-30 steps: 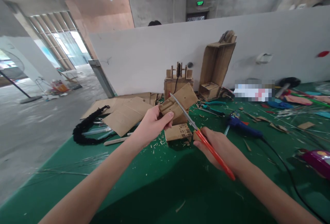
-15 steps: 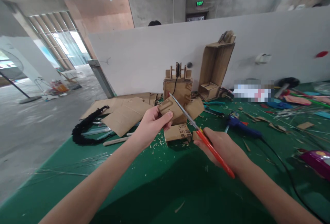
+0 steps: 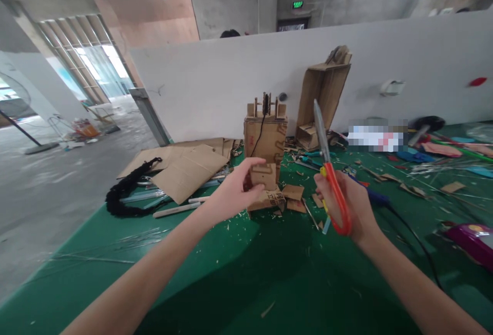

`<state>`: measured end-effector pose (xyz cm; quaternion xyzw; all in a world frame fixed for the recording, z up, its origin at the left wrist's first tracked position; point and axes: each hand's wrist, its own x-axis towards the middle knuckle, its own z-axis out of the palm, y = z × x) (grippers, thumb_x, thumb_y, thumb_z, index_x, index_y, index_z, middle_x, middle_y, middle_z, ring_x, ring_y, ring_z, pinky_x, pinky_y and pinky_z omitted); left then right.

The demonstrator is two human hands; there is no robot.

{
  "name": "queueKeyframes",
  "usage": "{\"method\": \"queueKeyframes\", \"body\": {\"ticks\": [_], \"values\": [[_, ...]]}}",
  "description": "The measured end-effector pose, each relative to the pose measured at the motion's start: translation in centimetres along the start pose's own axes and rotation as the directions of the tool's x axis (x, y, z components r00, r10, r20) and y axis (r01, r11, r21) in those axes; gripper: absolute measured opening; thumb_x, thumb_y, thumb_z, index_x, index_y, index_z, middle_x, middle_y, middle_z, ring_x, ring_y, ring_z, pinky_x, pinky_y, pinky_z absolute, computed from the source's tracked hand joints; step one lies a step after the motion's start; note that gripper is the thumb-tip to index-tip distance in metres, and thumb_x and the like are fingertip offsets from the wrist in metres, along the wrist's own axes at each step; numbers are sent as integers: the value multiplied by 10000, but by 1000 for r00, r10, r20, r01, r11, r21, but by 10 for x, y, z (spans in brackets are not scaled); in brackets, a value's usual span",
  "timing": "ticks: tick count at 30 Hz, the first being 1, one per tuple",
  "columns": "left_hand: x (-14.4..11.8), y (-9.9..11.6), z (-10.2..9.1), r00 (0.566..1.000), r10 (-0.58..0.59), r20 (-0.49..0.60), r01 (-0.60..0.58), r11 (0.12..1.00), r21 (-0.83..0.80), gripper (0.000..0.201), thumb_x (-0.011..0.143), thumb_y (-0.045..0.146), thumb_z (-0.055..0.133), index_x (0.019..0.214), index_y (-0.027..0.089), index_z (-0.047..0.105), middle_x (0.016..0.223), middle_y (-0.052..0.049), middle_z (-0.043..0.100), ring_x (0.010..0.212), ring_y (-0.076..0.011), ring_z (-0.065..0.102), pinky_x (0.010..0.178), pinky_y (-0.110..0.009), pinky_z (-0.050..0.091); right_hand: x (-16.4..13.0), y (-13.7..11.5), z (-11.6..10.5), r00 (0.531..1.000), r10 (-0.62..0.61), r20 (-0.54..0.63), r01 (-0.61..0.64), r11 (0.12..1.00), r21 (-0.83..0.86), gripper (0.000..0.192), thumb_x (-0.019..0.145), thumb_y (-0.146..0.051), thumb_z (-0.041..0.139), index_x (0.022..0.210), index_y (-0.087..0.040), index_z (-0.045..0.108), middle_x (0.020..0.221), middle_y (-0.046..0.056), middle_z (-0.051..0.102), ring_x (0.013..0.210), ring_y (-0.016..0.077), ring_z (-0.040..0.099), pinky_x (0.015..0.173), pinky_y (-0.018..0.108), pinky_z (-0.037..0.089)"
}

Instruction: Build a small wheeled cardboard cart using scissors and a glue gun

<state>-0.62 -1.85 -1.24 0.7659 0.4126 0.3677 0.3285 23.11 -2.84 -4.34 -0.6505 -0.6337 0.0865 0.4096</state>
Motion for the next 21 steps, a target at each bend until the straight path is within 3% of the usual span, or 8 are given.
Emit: {"method": "queueKeyframes", "body": {"ticks": [3,5,9,11,14,18,21], "values": [[-6,1,8,997,32,73,-44,986,158,509,808,224,548,1295,245,402,994,-91,616,728,-184,602,551,-261,442,14,7,-2,994,94,63,-76,967,-242,360,813,-556,440,672,-225,465,584,65,600,537,220,577,520,311,410],[-10,0,16,991,99,91,-120,957,265,500,821,204,517,1305,233,394,1077,-111,610,840,-213,611,630,-281,464,24,14,-1,979,91,182,-11,917,-400,378,797,-569,450,693,-209,500,631,107,628,585,256,607,527,325,411],[-13,-7,32,947,204,248,-312,763,566,498,856,187,451,1344,195,347,1232,-126,556,1101,-276,515,882,-407,419,38,25,9,944,125,307,84,807,-585,390,788,-513,478,849,-144,587,793,173,669,730,303,649,558,332,426],[-11,-12,35,933,203,295,-353,665,658,485,867,188,438,1342,183,342,1257,-117,541,1137,-270,482,926,-433,392,45,28,15,939,124,321,104,787,-608,384,775,-455,515,929,-112,594,839,186,667,770,305,650,588,334,436],[-8,-19,30,926,198,321,-373,611,698,484,874,190,438,1344,176,325,1291,-104,518,1153,-238,473,957,-402,387,59,30,22,927,81,367,171,779,-604,393,741,-387,571,998,-91,585,904,186,655,837,303,633,658,337,447],[-4,-26,21,930,187,315,-362,606,709,482,879,206,442,1345,166,326,1297,-109,513,1173,-240,480,980,-391,381,66,21,23,899,-88,429,341,757,-558,433,741,-260,570,1108,-31,537,1089,237,579,1051,344,526,832,377,406],[-2,-29,16,949,184,254,-312,650,693,538,867,284,480,1358,146,309,1276,-140,529,1151,-259,509,959,-391,404,54,11,24,831,-255,494,503,723,-473,415,782,-248,518,1175,-115,519,1220,177,528,1146,325,442,900,393,362]]}}
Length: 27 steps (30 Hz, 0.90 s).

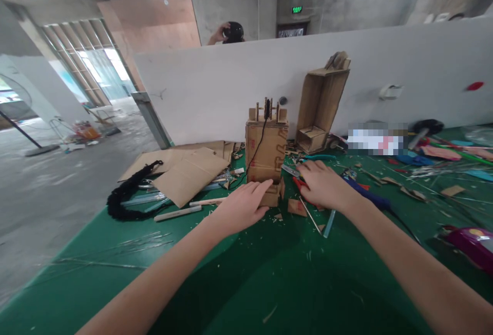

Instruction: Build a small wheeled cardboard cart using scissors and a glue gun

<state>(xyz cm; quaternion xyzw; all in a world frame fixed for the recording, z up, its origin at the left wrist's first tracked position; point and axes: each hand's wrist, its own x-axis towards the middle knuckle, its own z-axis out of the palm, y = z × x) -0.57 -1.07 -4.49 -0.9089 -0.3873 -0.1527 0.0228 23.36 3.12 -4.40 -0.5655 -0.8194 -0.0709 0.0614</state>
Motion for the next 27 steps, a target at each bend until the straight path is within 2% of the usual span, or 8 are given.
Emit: {"method": "queueKeyframes", "body": {"ticks": [4,7,11,17,21,23,25,27], "values": [[0,-4,-9,993,-100,-60,94,990,-104,610,846,415,500,1370,177,299,1281,-138,531,1132,-283,525,905,-410,446,-13,-15,11,992,-129,20,128,991,30,254,807,-341,517,960,-169,623,1034,115,636,1021,288,525,843,377,392],[2,-7,-20,981,-175,-87,160,974,-158,594,845,440,495,1357,191,326,1306,-130,512,1154,-291,507,902,-414,452,-15,-18,20,997,-67,-41,69,997,41,346,854,-359,450,1057,-116,592,1078,173,623,1057,332,511,866,448,358],[3,-11,-27,965,-243,-98,216,950,-225,593,845,446,493,1361,209,321,1283,-128,525,1138,-288,519,881,-419,468,-6,-26,21,994,-54,-97,65,992,105,490,767,-427,563,1136,-107,543,1091,185,621,1099,359,479,905,469,317],[3,-10,-26,956,-243,-163,193,943,-271,576,806,476,543,1295,205,402,1262,-119,513,1113,-274,524,873,-411,480,2,-28,19,992,-28,-120,65,945,321,362,716,-312,618,1034,-144,573,974,139,662,1020,325,551,880,451,357],[3,-7,-24,940,-239,-244,152,932,-328,534,811,481,540,1249,189,452,1212,-113,516,1072,-240,533,856,-373,489,-4,-21,10,987,54,-150,34,848,529,446,806,-355,541,1201,-155,482,1033,118,653,916,241,621,801,380,463],[3,-2,-22,925,-265,-270,163,923,-349,549,823,475,529,1280,192,421,1211,-112,530,1080,-240,530,864,-377,483,-12,-26,4,989,63,-132,55,677,734,459,840,-361,508,1260,-188,442,1081,96,645,910,206,636,773,340,501],[3,4,-19,912,-275,-305,160,922,-353,585,813,471,549,1306,202,383,1214,-108,547,1073,-242,539,868,-386,480,-23,-38,-1,998,26,-54,46,232,972,485,797,-348,598,1251,-232,472,1103,77,643,954,214,626,803,355,509],[3,12,-16,914,-237,-330,123,936,-331,548,800,442,579,1268,211,410,1187,-95,573,1056,-237,554,879,-388,476,-33,-52,-3,999,-31,8,-11,-104,995,505,736,-316,691,1206,-244,521,1081,69,648,938,209,624,832,375,501]]}}
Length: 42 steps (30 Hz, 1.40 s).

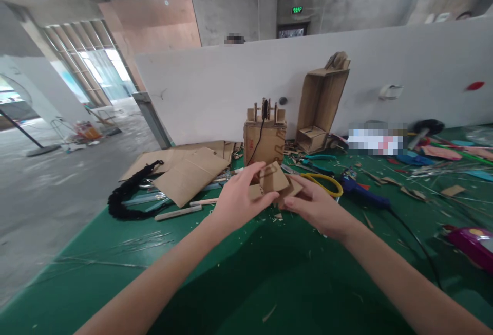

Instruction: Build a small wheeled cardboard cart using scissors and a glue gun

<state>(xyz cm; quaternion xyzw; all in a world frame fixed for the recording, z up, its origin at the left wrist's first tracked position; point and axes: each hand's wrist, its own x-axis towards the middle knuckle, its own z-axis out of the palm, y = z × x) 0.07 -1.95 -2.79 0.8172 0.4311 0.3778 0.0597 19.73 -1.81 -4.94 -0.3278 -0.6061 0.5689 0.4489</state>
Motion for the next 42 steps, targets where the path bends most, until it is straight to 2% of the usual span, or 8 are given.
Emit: {"method": "queueKeyframes", "body": {"ticks": [12,20,24,28,32,34,37,42], "values": [[-13,8,18,987,160,14,-160,987,34,445,812,404,574,1195,198,483,1262,-124,512,1146,-246,524,933,-407,477,-10,5,23,998,46,-45,-24,911,411,273,823,-303,600,1085,-229,581,1086,57,648,987,180,617,810,305,527],[-6,10,19,988,-150,18,149,947,-286,231,874,248,479,1100,201,480,1018,-64,606,845,-149,616,706,-277,541,-6,16,17,987,-69,-145,88,988,124,301,816,-300,595,1102,-216,552,1104,58,628,1033,199,592,922,393,477],[-2,9,15,982,-86,171,124,966,-225,219,845,225,513,1062,197,533,962,-52,608,817,-155,595,684,-272,523,-5,19,12,966,-194,-169,143,952,-272,259,829,-277,550,1078,-214,523,1033,65,637,972,206,613,860,385,503],[-2,6,8,995,8,103,6,991,-130,127,869,193,466,976,183,534,937,-58,591,850,-164,578,723,-290,515,-10,9,2,933,-342,-114,189,733,-653,341,868,-322,481,1184,-200,442,1110,103,581,994,219,592,816,373,509],[-5,-2,0,939,339,-50,-332,936,118,241,863,89,405,1058,192,504,1049,-95,572,1012,-201,539,894,-383,467,-12,5,-18,992,-124,-34,-23,89,-996,337,860,-373,491,1114,-157,541,1027,121,584,933,277,594,667,366,496],[-6,-6,-4,873,479,-91,-456,868,197,306,841,54,423,1102,202,482,1071,-100,571,1036,-210,533,904,-398,465,-11,10,-26,996,-4,-90,-90,-78,-993,250,885,-330,448,969,-148,599,980,126,590,894,279,609,593,331,474],[-7,-9,-9,819,559,-126,-525,820,227,349,824,57,482,1130,223,464,1069,-90,584,1062,-212,533,905,-400,469,-7,17,-31,992,14,-127,-124,-113,-986,247,908,-252,381,952,-140,596,988,142,581,856,271,620,541,301,439],[-5,-5,-12,839,544,-11,-531,823,203,207,862,110,453,1028,225,499,1041,-81,605,1046,-208,543,892,-399,457,-9,17,-29,994,37,-107,-103,-95,-990,202,864,-173,403,945,-129,584,998,150,582,824,266,622,556,301,416]]}}
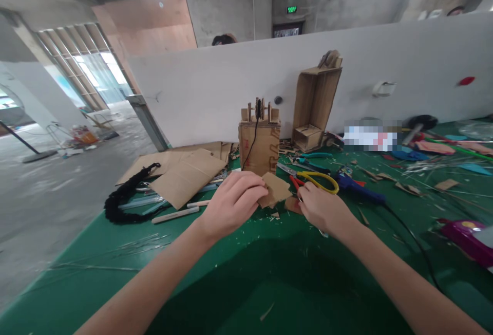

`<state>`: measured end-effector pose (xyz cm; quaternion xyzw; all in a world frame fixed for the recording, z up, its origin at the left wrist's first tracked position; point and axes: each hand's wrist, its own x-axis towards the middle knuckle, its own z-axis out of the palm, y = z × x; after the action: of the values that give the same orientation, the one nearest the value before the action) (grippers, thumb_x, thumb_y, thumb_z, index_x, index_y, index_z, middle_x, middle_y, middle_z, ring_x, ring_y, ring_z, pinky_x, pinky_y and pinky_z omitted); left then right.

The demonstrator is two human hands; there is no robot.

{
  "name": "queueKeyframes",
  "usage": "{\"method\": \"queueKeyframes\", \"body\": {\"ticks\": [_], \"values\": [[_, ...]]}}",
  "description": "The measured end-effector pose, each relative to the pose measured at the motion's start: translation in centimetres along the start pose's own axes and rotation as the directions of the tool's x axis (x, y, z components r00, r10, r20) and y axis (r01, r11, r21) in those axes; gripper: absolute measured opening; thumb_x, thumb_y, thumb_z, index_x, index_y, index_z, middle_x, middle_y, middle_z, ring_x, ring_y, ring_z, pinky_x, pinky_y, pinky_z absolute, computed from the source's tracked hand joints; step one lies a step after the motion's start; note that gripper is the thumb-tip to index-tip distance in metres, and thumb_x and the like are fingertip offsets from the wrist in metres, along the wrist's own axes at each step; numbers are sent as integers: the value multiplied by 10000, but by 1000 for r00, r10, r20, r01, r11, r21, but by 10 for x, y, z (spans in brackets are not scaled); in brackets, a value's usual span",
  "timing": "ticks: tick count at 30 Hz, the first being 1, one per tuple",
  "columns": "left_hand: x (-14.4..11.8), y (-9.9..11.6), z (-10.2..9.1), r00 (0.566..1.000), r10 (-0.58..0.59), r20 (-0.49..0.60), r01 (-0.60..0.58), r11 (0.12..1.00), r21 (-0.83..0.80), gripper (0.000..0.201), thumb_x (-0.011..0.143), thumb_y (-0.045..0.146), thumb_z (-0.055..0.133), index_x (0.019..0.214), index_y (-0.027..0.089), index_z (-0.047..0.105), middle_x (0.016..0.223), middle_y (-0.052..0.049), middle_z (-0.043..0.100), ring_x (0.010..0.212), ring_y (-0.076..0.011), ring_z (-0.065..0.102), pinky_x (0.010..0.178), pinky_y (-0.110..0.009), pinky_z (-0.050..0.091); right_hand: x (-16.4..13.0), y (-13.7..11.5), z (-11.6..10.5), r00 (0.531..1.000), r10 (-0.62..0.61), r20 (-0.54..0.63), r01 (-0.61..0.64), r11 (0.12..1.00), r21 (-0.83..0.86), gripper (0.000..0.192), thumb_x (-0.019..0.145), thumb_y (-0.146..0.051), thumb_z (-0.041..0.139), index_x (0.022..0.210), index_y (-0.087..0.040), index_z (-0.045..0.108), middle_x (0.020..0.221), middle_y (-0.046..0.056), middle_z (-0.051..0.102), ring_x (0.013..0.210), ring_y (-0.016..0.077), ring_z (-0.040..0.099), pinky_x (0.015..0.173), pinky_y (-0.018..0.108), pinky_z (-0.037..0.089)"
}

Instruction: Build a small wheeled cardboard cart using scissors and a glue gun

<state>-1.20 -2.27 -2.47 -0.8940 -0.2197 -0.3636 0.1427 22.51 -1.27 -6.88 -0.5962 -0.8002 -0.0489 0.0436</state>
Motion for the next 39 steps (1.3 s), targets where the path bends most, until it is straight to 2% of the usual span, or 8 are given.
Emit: {"method": "queueKeyframes", "body": {"ticks": [3,8,12,20,24,26,31,39], "values": [[3,12,3,960,12,278,-5,1000,-24,113,894,156,413,916,194,516,963,-69,610,928,-189,568,815,-344,464,-6,-3,-2,1000,-29,-2,29,998,60,182,831,-129,418,903,-132,584,926,130,611,778,250,628,590,308,421],[3,33,15,760,76,646,-76,997,-28,58,868,220,500,888,172,526,860,-35,581,689,-157,559,590,-273,414,-6,-4,-2,996,-7,-87,24,979,204,240,789,-78,414,951,-126,584,902,119,641,825,228,628,673,303,451],[4,33,14,680,28,732,230,941,-249,335,738,473,645,920,203,566,958,-27,555,759,-158,582,550,-229,407,2,-1,-10,964,113,-242,-23,938,347,273,787,-127,421,1013,-140,573,920,92,630,806,187,611,703,291,487],[9,26,9,660,-325,677,637,721,-275,303,769,251,600,1062,208,539,895,-25,608,792,-179,601,627,-271,468,-4,-6,-26,781,309,-543,201,698,687,205,805,-198,483,943,-202,634,858,53,593,696,162,588,505,260,498],[11,9,12,610,-579,541,792,466,-395,212,822,296,540,1003,185,539,942,-63,632,830,-197,632,647,-324,537,-16,-21,-30,487,427,-762,329,718,613,141,824,-162,520,932,-201,601,904,60,587,706,157,586,476,254,472],[12,4,15,543,-627,558,821,259,-508,177,850,297,513,977,173,507,977,-87,635,822,-195,657,615,-327,568,-22,-30,-33,425,357,-832,389,757,524,165,814,-126,537,943,-213,591,901,55,573,728,160,582,505,265,486],[14,9,21,500,-616,609,770,-6,-638,166,837,200,553,977,165,471,962,-98,655,804,-191,687,706,-388,587,-27,-40,-32,397,95,-913,501,811,303,301,782,-33,540,1015,-222,569,907,46,544,766,152,570,588,280,520],[17,8,17,532,-674,512,728,56,-683,181,853,230,515,1016,150,514,1015,-97,656,855,-180,670,725,-336,568,-21,-33,-26,424,-99,-900,480,868,130,345,804,-18,528,1095,-203,534,902,59,524,841,179,558,690,321,525]]}}
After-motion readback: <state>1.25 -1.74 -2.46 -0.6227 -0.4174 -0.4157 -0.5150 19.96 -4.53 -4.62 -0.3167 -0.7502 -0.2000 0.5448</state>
